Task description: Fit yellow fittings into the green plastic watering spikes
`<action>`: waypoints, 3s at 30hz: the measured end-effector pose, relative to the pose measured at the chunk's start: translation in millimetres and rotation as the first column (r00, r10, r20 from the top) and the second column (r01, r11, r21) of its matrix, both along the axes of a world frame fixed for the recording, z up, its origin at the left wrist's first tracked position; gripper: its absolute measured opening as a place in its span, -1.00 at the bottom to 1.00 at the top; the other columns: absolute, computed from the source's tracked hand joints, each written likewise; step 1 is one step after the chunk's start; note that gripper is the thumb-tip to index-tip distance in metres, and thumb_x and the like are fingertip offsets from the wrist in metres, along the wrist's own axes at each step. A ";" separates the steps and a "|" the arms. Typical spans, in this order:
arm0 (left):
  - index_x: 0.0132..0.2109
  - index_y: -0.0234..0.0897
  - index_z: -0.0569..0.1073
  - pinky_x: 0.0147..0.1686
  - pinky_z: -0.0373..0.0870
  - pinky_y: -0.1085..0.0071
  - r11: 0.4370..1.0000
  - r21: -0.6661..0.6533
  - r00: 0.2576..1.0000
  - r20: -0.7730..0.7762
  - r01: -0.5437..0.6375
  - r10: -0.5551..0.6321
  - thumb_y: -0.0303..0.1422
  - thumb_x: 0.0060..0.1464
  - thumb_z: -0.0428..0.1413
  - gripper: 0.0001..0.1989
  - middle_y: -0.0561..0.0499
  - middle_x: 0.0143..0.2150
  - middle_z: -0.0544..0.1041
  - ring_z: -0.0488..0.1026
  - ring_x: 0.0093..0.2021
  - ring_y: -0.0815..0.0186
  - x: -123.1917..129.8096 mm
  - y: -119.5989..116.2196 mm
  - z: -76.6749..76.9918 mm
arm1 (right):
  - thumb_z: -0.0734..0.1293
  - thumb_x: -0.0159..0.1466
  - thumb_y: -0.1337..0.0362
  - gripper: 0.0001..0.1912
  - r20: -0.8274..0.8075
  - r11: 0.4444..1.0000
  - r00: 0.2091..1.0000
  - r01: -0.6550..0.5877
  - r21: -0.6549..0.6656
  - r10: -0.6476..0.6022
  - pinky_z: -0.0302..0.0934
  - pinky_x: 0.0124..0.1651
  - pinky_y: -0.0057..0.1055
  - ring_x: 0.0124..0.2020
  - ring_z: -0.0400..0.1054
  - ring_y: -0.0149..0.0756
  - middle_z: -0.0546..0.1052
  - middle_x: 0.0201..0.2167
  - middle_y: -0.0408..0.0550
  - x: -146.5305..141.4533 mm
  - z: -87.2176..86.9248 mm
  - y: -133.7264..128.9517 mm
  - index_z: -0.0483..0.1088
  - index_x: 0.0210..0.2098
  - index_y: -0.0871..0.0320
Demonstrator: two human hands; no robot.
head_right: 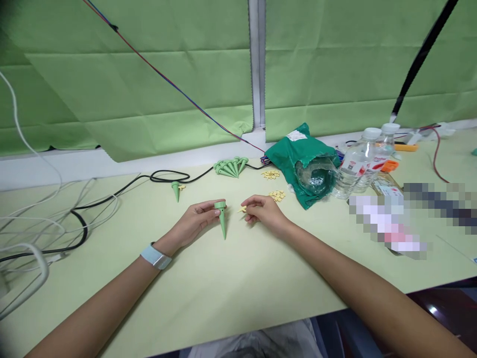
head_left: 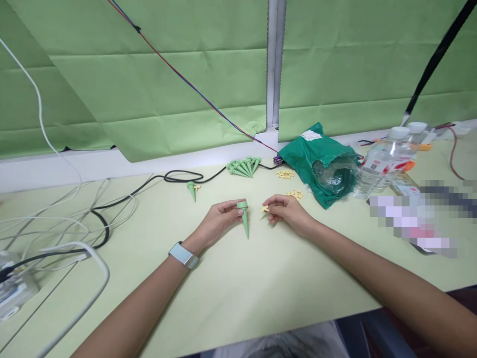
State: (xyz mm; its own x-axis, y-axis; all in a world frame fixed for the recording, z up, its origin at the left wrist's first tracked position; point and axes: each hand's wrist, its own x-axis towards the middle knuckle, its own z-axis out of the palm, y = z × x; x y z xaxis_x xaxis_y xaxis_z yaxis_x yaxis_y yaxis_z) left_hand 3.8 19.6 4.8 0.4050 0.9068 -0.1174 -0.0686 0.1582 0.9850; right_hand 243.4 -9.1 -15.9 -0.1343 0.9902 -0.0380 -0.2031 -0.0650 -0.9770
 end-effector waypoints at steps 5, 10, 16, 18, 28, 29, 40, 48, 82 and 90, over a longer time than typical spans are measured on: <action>0.03 -0.24 0.63 -0.01 0.45 0.19 0.997 0.077 0.998 -0.063 0.020 -0.015 -0.28 -0.04 0.38 -0.56 -0.13 -0.09 0.62 0.53 -0.10 0.15 0.6 -3.3 -1.2 | 0.53 0.08 0.18 -0.71 -0.055 1.000 0.998 -0.024 0.000 0.024 0.44 -0.33 -0.37 -0.45 0.49 -0.33 0.56 -0.46 -0.07 -12.1 3.2 -8.7 0.52 -0.27 0.23; -0.03 -0.25 0.63 -0.03 0.46 0.20 0.993 0.109 0.995 -0.099 0.045 -0.034 -0.29 -0.04 0.37 -0.61 -0.13 -0.10 0.63 0.55 -0.13 0.16 -0.4 -6.1 -2.3 | 0.51 0.14 0.14 -0.72 0.075 0.984 0.997 0.022 0.175 -0.036 0.44 -0.24 -0.33 -0.38 0.51 -0.30 0.58 -0.43 -0.08 -21.0 -0.8 -14.5 0.52 -0.26 0.19; -0.04 -0.26 0.61 -0.03 0.49 0.20 0.988 0.134 0.992 -0.103 0.083 -0.069 -0.29 -0.04 0.37 -0.63 -0.11 -0.15 0.63 0.56 -0.15 0.17 -2.2 -6.3 -5.3 | 0.46 0.20 0.18 -0.81 0.208 0.946 0.973 0.028 0.324 -0.100 0.43 -0.19 -0.31 -0.32 0.52 -0.26 0.59 -0.37 -0.07 -24.2 -4.0 -20.2 0.51 -0.25 0.14; -0.05 -0.26 0.60 -0.04 0.49 0.20 0.987 0.131 0.991 -0.105 0.094 -0.080 -0.29 -0.03 0.37 -0.63 -0.10 -0.16 0.63 0.56 -0.16 0.19 -2.1 -6.7 -5.5 | 0.44 0.21 0.22 -0.87 0.260 0.921 0.956 0.025 0.388 -0.135 0.43 -0.17 -0.31 -0.30 0.52 -0.25 0.59 -0.34 -0.06 -24.3 -1.9 -22.4 0.53 -0.28 0.13; -0.08 -0.25 0.57 -0.18 0.53 0.19 0.982 0.148 0.986 -0.136 0.118 -0.098 -0.26 -0.05 0.38 -0.63 0.04 -0.44 0.54 0.53 -0.39 0.25 -1.7 -11.3 -0.3 | 0.40 0.26 0.25 -0.92 0.379 0.836 0.897 -0.019 0.548 -0.228 0.42 -0.22 -0.32 -0.30 0.49 -0.25 0.58 -0.34 -0.06 -20.3 5.9 -28.1 0.56 -0.29 0.07; -0.09 -0.25 0.57 -0.19 0.53 0.20 0.982 0.147 0.986 -0.137 0.116 -0.096 -0.26 -0.05 0.38 -0.65 0.05 -0.45 0.53 0.52 -0.39 0.25 -1.3 -12.7 0.5 | 0.40 0.26 0.24 -0.91 0.369 0.842 0.903 -0.016 0.539 -0.219 0.43 -0.22 -0.31 -0.30 0.50 -0.25 0.59 -0.33 -0.06 -20.2 5.8 -28.4 0.57 -0.29 0.08; -0.14 -0.25 0.58 -0.19 0.50 0.21 0.988 0.116 0.991 -0.096 0.106 -0.095 -0.28 -0.05 0.38 -0.69 -0.01 -0.36 0.61 0.54 -0.34 0.24 -3.8 -18.5 -0.4 | 0.39 0.29 0.25 -0.90 0.372 0.808 0.914 -0.093 0.581 -0.162 0.46 -0.20 -0.29 -0.31 0.53 -0.23 0.61 -0.33 -0.05 -19.5 7.6 -36.1 0.58 -0.29 0.08; -0.13 -0.29 0.58 -0.18 0.52 0.21 0.988 0.111 0.989 -0.109 0.110 -0.098 -0.30 -0.08 0.41 -0.65 -0.02 -0.37 0.62 0.56 -0.34 0.24 -3.1 -19.9 -1.5 | 0.41 0.27 0.28 -0.91 0.320 0.845 0.944 -0.104 0.524 -0.082 0.49 -0.21 -0.29 -0.32 0.55 -0.22 0.62 -0.32 -0.04 -20.5 7.2 -39.3 0.60 -0.29 0.11; -0.22 -0.35 0.49 -0.25 0.52 0.30 0.989 0.075 0.987 -0.110 0.124 -0.115 -0.36 -0.08 0.41 -0.68 0.01 -0.43 0.58 0.57 -0.39 0.28 4.9 -29.5 5.0 | 0.50 0.17 0.21 -0.82 0.139 0.964 0.989 -0.077 0.253 0.043 0.55 -0.26 -0.26 -0.38 0.61 -0.14 0.62 -0.47 -0.02 -29.0 0.7 -40.0 0.55 -0.37 0.23; -0.26 -0.34 0.46 -0.27 0.52 0.30 0.988 0.026 0.983 -0.111 0.150 -0.146 -0.37 -0.10 0.42 -0.68 0.02 -0.46 0.57 0.57 -0.40 0.27 4.4 -26.3 5.5 | 0.45 0.20 0.31 -0.93 0.320 0.907 0.947 -0.143 0.397 0.009 0.52 -0.25 -0.32 -0.36 0.59 -0.21 0.64 -0.41 -0.02 -22.2 6.8 -39.0 0.59 -0.37 0.20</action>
